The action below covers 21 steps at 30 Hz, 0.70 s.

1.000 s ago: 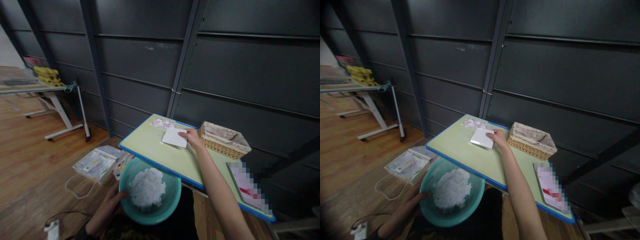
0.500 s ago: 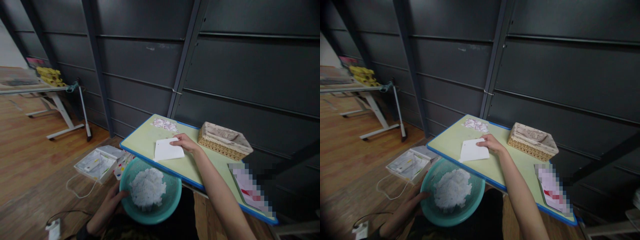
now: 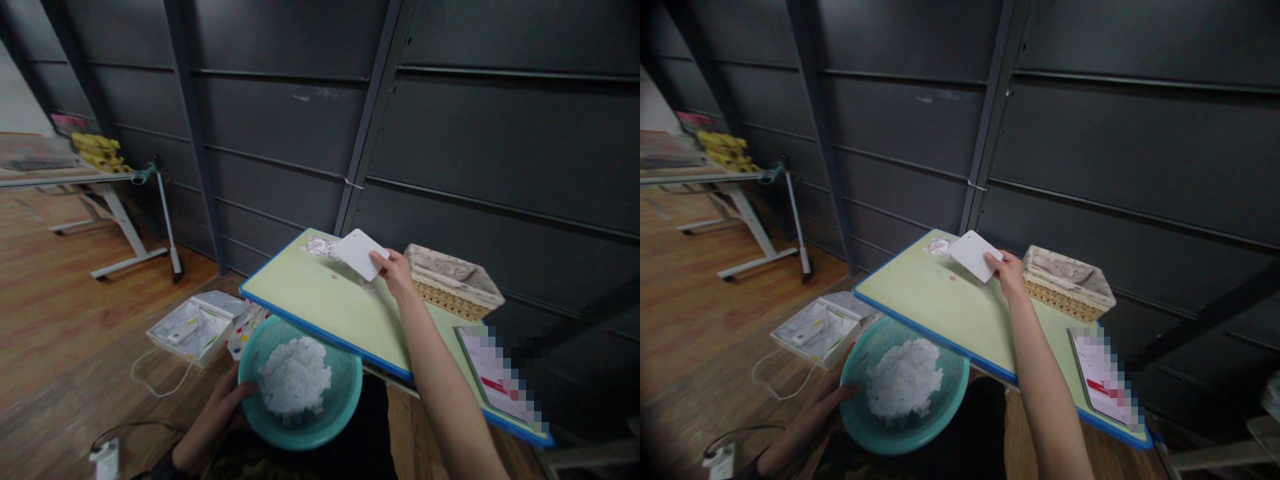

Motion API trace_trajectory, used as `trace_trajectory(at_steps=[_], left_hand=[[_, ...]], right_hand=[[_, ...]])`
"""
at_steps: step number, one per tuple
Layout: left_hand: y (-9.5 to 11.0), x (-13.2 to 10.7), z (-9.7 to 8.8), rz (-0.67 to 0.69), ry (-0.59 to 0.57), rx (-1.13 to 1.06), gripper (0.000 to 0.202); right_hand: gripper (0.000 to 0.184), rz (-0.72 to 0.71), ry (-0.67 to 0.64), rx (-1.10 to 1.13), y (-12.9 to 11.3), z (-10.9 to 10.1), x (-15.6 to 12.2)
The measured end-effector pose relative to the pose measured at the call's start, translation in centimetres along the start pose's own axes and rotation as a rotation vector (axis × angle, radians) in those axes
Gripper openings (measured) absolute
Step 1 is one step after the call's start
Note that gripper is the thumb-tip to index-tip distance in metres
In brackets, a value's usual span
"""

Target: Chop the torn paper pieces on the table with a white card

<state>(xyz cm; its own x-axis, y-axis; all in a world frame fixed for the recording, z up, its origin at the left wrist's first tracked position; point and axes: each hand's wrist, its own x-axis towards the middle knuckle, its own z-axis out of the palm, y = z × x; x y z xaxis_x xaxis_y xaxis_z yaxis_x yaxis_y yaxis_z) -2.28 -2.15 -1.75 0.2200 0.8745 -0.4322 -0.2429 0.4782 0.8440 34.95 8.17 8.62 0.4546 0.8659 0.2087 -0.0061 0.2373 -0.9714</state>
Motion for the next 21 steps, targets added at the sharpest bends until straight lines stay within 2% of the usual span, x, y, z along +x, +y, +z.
trace_trajectory(at_steps=[2, 5, 9, 15, 21], left_hand=[[0.2, -0.3, 0.2, -0.012, 0.022, -0.016, 0.085], [0.7, -0.9, 0.7, -0.044, 0.055, -0.034, 0.09], [1.2, -1.6, 1.0, -0.088, 0.013, -0.079, 0.098], [1.3, -1.8, 0.7, -0.103, 0.001, -0.052, 0.094], [0.4, -0.8, 0.1, -0.125, 0.011, -0.063, 0.096]], right_hand=[[0.043, -0.079, 0.101, -0.059, 0.3, -0.6, 0.7], [0.043, -0.178, 0.158, -0.232, 0.9, -1.6, 1.5], [0.044, -0.239, 0.263, -0.449, 1.9, -3.1, 2.4], [0.041, -0.236, 0.256, -0.686, 3.2, -5.2, 3.0], [0.039, -0.245, 0.304, -0.905, 2.5, -5.0, 2.5]])
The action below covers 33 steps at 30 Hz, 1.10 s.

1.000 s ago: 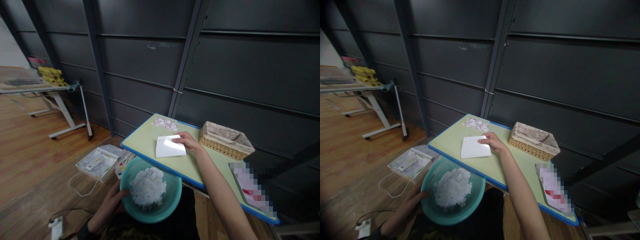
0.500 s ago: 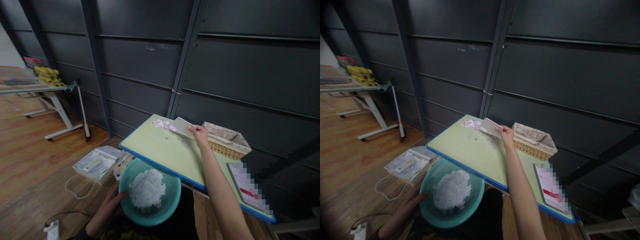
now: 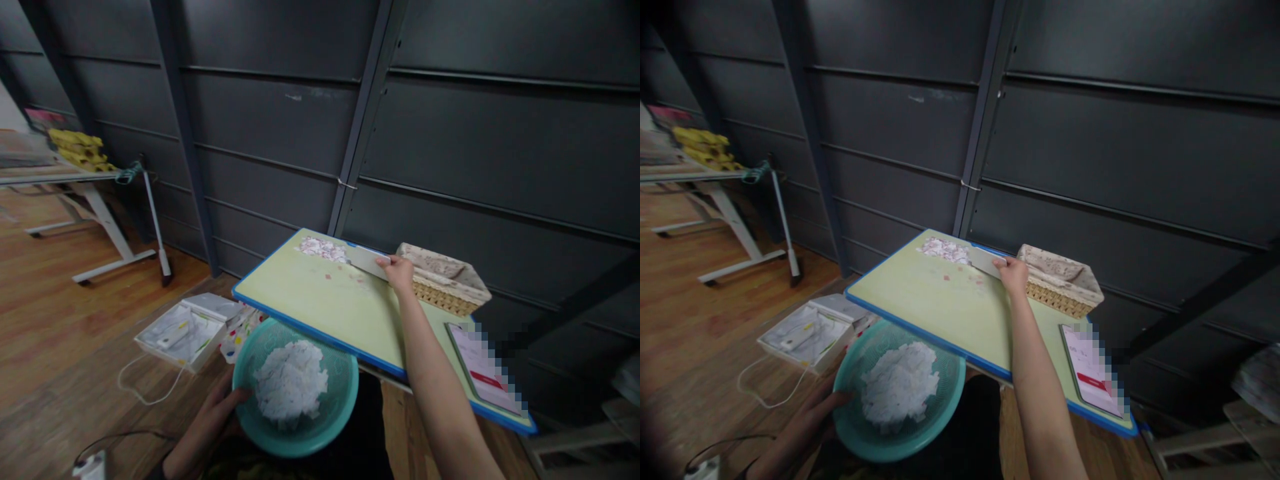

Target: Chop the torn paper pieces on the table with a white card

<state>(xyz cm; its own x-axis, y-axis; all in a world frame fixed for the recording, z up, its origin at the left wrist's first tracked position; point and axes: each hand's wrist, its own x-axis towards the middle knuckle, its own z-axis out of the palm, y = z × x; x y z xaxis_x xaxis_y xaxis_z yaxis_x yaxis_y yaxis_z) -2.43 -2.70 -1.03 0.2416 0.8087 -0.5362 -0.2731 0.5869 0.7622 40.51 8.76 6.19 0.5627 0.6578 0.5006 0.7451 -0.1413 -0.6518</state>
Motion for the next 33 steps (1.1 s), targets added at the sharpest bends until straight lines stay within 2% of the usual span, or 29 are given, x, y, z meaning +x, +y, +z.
trace_trajectory(at_steps=[3, 7, 11, 13, 15, 17, 22, 28, 33], left_hand=[[-0.6, 0.8, -0.4, 0.032, 0.013, -0.004, 0.096], [-0.9, 1.3, -0.6, 0.088, 0.024, -0.026, 0.097], [-0.6, 0.9, -0.4, 0.039, 0.054, -0.006, 0.084], [-0.3, 0.5, -0.1, 0.027, 0.052, 0.0, 0.088], [-0.1, 0.2, 0.2, 0.052, 0.026, -0.015, 0.101], [0.3, -0.1, 0.6, 0.058, 0.009, -0.011, 0.107], [1.1, -1.2, 1.2, -0.015, 0.025, 0.024, 0.089], [1.3, -1.7, 1.2, 0.024, 0.003, 0.029, 0.083], [1.2, -1.3, 0.8, 0.084, 0.004, 0.021, 0.08]], right_hand=[[0.034, -0.021, 0.026, -0.165, -0.8, -0.4, -0.3], [0.032, -0.033, -0.016, -0.305, -1.7, -0.8, -0.5], [0.031, -0.04, -0.032, -0.367, -2.1, -0.9, -0.6], [0.032, -0.051, -0.03, -0.375, -2.3, -1.0, -0.7], [0.033, -0.064, -0.041, -0.379, -2.5, -0.9, -0.8], [0.033, -0.083, -0.067, -0.371, -2.6, -0.9, -0.9], [0.031, -0.159, -0.144, -0.274, -3.4, -1.1, -1.0], [0.027, -0.273, -0.313, -0.101, -4.7, -1.4, -1.5], [0.028, -0.301, -0.42, 0.035, -5.3, -1.4, -1.8]])
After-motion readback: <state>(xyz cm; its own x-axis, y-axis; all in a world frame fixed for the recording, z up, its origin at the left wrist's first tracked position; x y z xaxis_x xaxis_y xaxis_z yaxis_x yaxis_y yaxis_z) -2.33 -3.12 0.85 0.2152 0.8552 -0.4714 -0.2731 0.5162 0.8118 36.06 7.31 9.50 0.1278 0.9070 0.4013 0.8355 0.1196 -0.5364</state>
